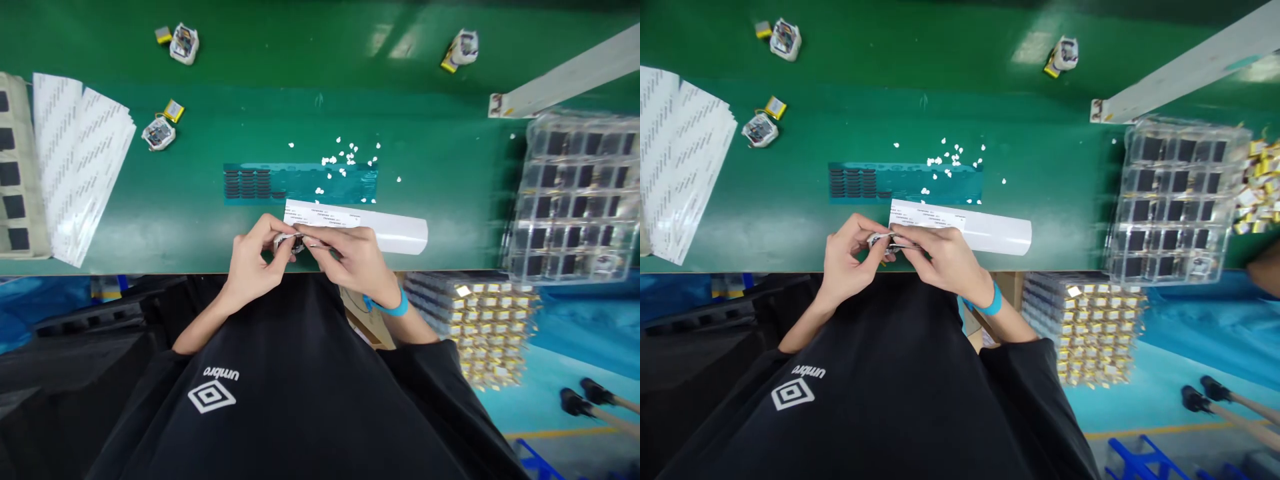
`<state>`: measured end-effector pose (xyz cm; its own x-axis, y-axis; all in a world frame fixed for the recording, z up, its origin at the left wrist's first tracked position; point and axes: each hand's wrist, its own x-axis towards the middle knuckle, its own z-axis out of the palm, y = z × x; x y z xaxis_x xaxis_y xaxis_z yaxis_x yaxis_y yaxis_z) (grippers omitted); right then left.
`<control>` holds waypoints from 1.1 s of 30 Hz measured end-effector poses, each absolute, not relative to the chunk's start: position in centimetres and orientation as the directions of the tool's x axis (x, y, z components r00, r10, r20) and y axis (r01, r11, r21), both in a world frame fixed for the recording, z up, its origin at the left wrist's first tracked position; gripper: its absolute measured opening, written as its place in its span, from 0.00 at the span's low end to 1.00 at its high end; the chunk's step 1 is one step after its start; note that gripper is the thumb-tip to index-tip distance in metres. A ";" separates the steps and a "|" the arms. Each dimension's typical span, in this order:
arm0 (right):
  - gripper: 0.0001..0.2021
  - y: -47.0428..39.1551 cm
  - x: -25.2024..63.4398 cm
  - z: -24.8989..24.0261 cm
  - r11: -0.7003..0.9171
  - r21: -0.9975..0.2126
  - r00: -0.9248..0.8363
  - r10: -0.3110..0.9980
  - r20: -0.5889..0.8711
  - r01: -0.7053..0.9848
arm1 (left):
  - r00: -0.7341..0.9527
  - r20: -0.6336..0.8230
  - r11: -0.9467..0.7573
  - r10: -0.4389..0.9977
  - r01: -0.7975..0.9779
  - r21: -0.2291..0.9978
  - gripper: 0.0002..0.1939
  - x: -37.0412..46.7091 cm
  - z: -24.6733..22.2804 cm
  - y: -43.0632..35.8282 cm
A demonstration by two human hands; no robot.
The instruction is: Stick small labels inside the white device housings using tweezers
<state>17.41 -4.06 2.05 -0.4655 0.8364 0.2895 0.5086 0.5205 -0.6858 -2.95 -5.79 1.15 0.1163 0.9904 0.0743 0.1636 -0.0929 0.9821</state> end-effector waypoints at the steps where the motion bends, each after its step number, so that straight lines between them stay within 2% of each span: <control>1: 0.14 -4.1 17.1 2.2 0.405 -0.803 -0.415 0.883 0.220 0.437 | 0.103 0.074 -0.089 0.992 0.147 0.985 0.03 -2.9 1.2 -5.9; 2: 0.14 -4.2 16.6 2.2 0.285 -0.887 -0.364 0.920 0.145 0.365 | 0.093 0.081 -0.093 0.992 0.133 0.987 0.03 -2.9 1.2 -6.0; 4: 0.17 -4.4 15.6 2.2 0.076 -0.974 -0.276 0.961 0.015 0.214 | 0.082 0.092 -0.102 0.992 0.121 0.987 0.04 -2.9 1.3 -6.2; 6: 0.21 -4.5 14.7 2.2 -0.050 -0.994 -0.223 0.972 -0.071 0.094 | 0.086 0.088 -0.099 0.992 0.128 0.987 0.06 -2.8 1.5 -6.3; 8: 0.23 -4.5 14.0 2.1 -0.106 -0.994 -0.187 0.976 -0.110 0.030 | 0.097 0.082 -0.096 0.992 0.154 0.983 0.07 -2.8 1.6 -6.4; 14: 0.26 -4.8 13.2 1.7 -0.196 -0.970 -0.140 0.974 -0.176 -0.144 | 0.112 0.129 -0.151 0.985 0.217 0.965 0.10 -2.7 2.0 -6.6; 18: 0.25 -5.2 13.1 1.5 -0.191 -0.962 -0.098 0.980 -0.175 -0.195 | 0.111 0.093 -0.111 0.989 0.162 0.981 0.10 -2.4 2.4 -6.6; 22: 0.22 -5.3 13.4 2.0 -0.149 -0.968 -0.108 0.986 -0.129 -0.202 | 0.120 0.027 -0.034 0.992 0.058 0.998 0.10 -2.0 2.8 -6.5; 28: 0.22 -5.3 14.0 2.4 -0.128 -0.977 -0.072 0.990 -0.117 -0.170 | 0.180 0.086 -0.107 0.980 0.114 0.988 0.13 -1.7 3.3 -6.4; 33: 0.25 -5.4 13.9 1.9 -0.140 -0.969 -0.038 0.990 -0.135 -0.203 | 0.135 0.093 -0.106 0.986 0.096 0.990 0.10 -1.0 3.2 -6.5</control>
